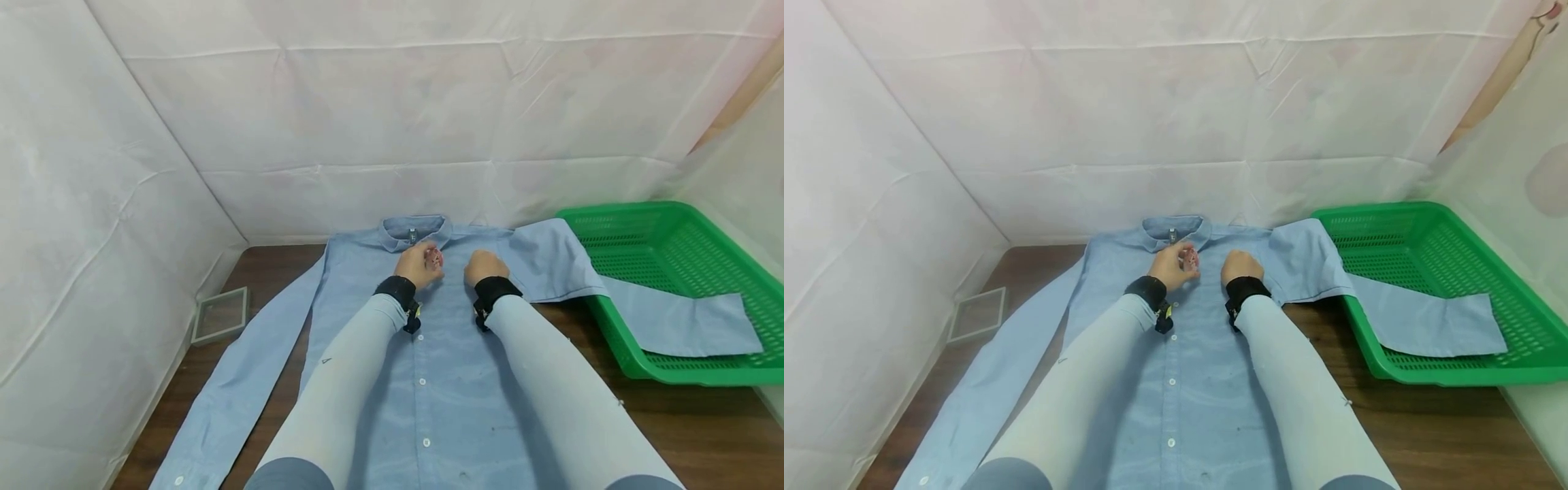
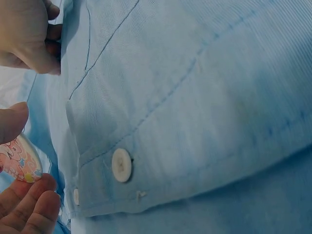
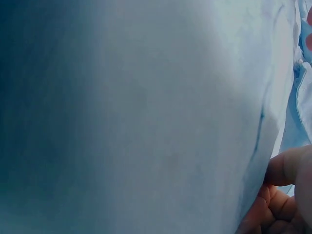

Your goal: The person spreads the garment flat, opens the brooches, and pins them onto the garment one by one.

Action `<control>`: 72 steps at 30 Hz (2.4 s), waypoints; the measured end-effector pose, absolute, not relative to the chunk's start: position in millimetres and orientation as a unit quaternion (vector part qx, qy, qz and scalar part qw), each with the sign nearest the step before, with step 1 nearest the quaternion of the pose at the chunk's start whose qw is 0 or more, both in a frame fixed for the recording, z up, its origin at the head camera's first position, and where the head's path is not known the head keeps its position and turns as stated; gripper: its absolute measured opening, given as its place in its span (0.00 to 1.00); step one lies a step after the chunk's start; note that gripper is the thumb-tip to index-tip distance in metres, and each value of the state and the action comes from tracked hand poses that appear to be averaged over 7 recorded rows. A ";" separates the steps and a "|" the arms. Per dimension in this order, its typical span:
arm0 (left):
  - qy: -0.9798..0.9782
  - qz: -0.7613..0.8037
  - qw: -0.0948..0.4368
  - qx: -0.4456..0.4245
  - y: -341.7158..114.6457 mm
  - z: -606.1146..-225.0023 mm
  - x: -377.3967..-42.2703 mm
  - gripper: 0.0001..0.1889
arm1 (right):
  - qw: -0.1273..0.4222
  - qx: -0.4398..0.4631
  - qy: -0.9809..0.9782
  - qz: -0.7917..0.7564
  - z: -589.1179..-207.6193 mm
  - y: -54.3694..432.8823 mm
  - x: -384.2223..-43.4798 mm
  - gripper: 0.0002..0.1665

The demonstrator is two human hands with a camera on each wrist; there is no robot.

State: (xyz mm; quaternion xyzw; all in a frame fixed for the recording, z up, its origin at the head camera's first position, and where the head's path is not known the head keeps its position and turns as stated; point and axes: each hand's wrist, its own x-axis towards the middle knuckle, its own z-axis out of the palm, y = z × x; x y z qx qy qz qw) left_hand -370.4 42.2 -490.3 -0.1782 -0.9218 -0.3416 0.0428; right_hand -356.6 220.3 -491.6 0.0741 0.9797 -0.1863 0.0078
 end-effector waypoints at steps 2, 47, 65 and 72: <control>-0.922 -0.341 0.042 -0.178 42.3 -489.9 -370.2 0.36 | 0.015 0.063 0.980 -0.186 -492.5 223.9 -358.1 0.21; -0.925 -0.335 0.027 -0.176 42.3 -482.8 -363.2 0.35 | -0.033 0.054 0.976 -0.208 -483.6 201.5 -375.4 0.09; -0.931 -0.326 0.007 -0.165 42.2 -477.6 -359.2 0.35 | -0.005 0.028 0.980 -0.196 -483.1 209.7 -380.4 0.10; -0.931 -0.320 0.011 -0.177 44.9 -478.8 -360.8 0.35 | 0.006 0.019 0.979 -0.201 -481.1 212.8 -380.8 0.16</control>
